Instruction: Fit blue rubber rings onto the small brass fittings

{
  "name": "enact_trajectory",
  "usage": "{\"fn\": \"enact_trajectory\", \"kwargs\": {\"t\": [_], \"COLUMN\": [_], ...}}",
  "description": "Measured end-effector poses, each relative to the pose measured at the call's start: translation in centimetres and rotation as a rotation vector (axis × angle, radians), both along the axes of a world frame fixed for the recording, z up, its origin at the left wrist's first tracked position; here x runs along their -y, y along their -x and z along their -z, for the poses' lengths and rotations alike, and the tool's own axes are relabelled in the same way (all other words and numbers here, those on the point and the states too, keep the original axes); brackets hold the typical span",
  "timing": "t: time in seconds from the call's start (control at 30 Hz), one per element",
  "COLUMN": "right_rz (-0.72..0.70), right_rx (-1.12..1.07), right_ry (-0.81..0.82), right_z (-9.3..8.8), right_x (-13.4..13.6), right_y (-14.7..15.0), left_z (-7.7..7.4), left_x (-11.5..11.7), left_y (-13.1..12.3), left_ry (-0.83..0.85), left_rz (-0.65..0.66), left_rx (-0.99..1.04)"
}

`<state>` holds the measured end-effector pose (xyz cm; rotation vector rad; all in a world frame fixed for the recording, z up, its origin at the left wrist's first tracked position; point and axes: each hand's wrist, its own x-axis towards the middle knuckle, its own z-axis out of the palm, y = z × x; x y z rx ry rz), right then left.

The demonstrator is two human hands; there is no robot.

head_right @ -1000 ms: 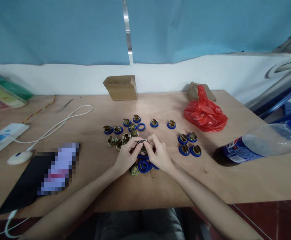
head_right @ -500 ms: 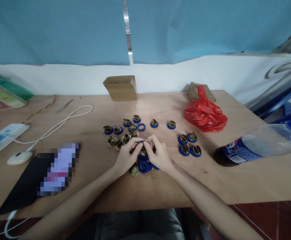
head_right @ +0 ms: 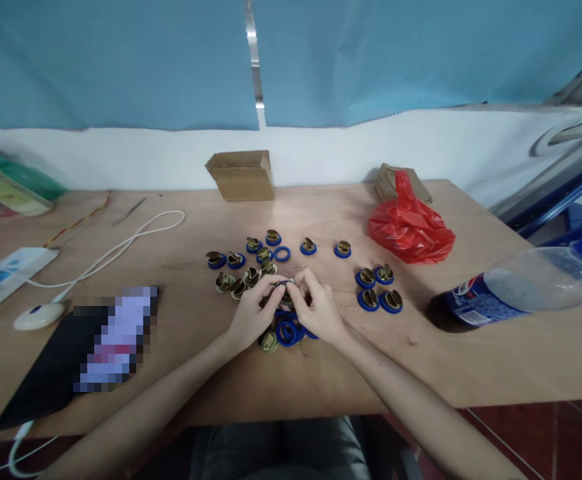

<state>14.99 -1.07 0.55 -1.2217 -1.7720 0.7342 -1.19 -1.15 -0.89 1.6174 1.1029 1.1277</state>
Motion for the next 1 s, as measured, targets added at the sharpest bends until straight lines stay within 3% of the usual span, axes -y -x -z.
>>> {"fn": "enact_trajectory", "kwargs": {"t": [1.0], "right_rz": [-0.033], "right_rx": [0.023], "right_ry": [-0.006], "right_z": [0.01], "right_x": [-0.26], "right_y": [-0.14], "left_z": [-0.46], "left_x": [-0.09], "left_y": [0.09], "left_ry": [-0.044], "left_rz": [0.009], "left_rx": [-0.088]}}
